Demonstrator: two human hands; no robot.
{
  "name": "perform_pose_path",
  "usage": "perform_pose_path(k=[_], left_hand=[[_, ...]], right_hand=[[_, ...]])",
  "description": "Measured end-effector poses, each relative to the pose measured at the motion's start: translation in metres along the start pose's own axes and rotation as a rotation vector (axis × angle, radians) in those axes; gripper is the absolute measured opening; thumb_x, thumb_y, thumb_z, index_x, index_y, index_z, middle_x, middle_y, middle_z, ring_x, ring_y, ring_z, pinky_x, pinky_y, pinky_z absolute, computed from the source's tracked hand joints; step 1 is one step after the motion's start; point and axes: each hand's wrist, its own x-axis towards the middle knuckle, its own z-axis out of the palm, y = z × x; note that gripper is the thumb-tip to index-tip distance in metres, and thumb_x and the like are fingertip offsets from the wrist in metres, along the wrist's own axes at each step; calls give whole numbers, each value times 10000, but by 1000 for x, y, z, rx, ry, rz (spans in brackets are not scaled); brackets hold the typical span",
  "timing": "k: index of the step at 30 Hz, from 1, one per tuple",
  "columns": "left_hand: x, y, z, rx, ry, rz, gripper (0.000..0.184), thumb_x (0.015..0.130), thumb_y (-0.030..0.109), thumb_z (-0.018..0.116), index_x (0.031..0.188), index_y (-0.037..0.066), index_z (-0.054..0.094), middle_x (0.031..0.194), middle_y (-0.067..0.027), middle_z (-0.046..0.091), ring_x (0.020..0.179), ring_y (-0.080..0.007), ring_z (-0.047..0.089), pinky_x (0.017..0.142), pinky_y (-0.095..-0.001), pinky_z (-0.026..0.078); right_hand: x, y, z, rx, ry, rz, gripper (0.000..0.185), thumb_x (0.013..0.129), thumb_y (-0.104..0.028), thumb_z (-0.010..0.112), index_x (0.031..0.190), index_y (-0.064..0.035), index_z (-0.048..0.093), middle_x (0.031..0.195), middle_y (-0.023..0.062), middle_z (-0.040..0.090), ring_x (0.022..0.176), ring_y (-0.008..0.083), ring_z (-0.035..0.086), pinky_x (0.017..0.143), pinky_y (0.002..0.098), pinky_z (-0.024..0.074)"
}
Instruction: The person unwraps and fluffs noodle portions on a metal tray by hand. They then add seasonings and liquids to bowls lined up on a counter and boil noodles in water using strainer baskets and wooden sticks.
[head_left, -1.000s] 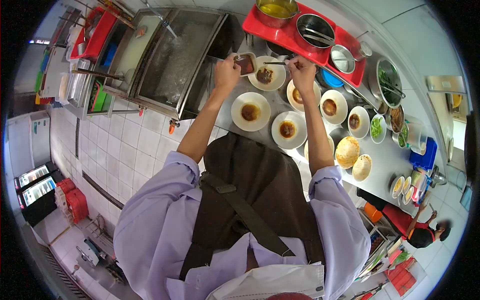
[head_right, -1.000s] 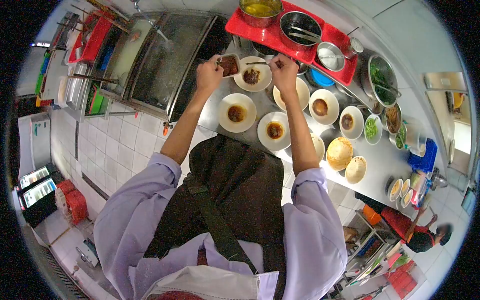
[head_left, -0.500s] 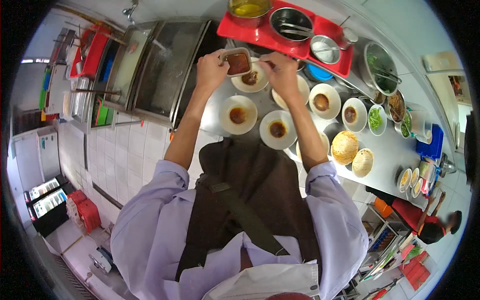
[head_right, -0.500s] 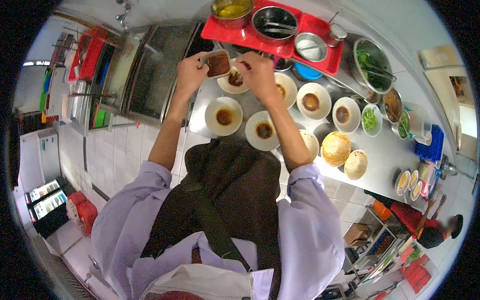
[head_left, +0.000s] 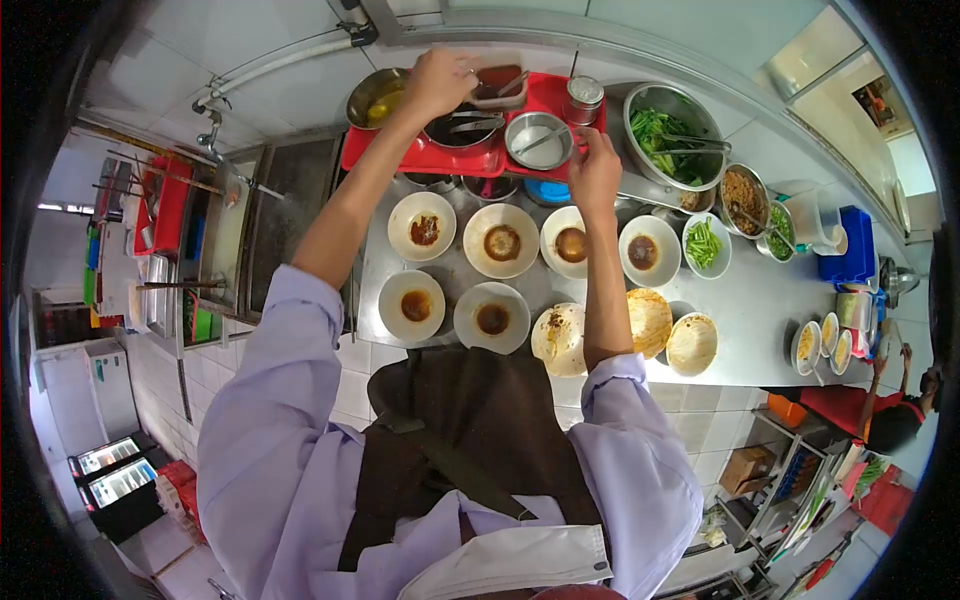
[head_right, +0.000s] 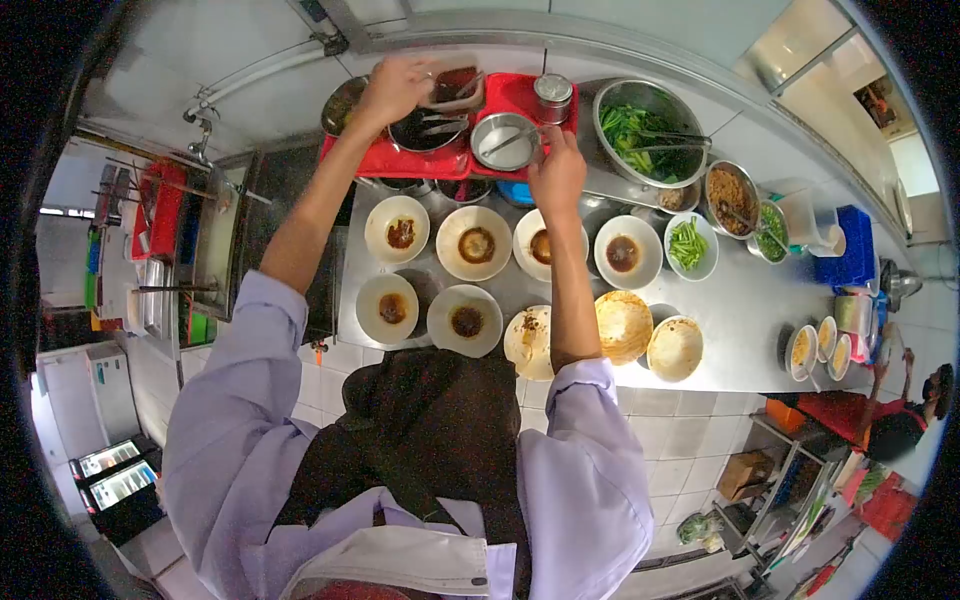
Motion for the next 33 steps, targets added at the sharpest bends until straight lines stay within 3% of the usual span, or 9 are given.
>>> perform_pose_path(k=[6,9,17,21,23,25,27,29,33], left_hand=[[51,21,61,51,-35,-95,343,644,158,665,980,100,709,882,-189,672,848,-319,658,803,-384,519],[59,19,84,121,-39,-92,339,645,145,655,976,99,711,916,-193,667,872,-328,652,818,-390,516],[67,-15,129,221,-159,-133,211,635,84,643,829,29,703,857,-248,646,870,-365,643,813,-436,505],[56,-1,125,191,-225,-66,156,642,104,654,707,-36,672,764,-260,639,737,-360,663,652,-460,524],[44,15,118,124,-71,-197,179,678,129,624,754,-18,691,778,-254,649,740,-368,662,680,-466,527],[36,16,109,190,-85,-102,245,714,156,608,837,-49,663,831,-256,639,802,-366,648,719,-461,523],[-10,39,70,133,202,13,286,768,147,592,987,-37,601,906,-213,615,860,-342,621,744,-448,508],[-67,41,31,-164,377,157,291,801,106,583,1070,2,543,935,-164,585,863,-309,598,743,-421,496],[-224,0,-41,-412,528,-56,281,784,15,580,1064,28,566,1002,-149,594,854,-277,616,733,-356,497]], right_hand=[[26,23,4,-60,-219,-30,225,772,-130,645,996,-111,658,955,160,599,832,359,612,712,461,493],[35,33,14,-137,-257,-210,210,746,-113,660,954,-83,668,913,128,590,852,328,598,727,420,487],[42,35,16,-142,-373,-116,152,709,-92,646,847,-29,665,954,181,606,961,353,566,814,437,475],[44,45,11,-184,-397,-55,179,751,-96,617,894,6,650,966,207,630,939,406,578,817,470,469],[42,48,13,-120,-442,47,280,787,-191,647,999,-9,645,1008,199,637,908,346,621,795,408,483],[35,11,-1,-149,-276,-50,293,797,-159,653,1030,16,622,1000,221,629,955,384,585,858,451,447],[23,-2,-2,-198,-33,-262,292,822,-180,661,1010,38,608,936,182,636,818,301,610,770,384,477],[4,-46,4,-16,112,-151,211,830,-111,646,962,44,595,885,155,623,770,254,588,722,357,474],[-51,-153,67,414,-117,-66,120,851,-80,610,949,-12,601,878,83,619,784,170,585,702,288,479]])
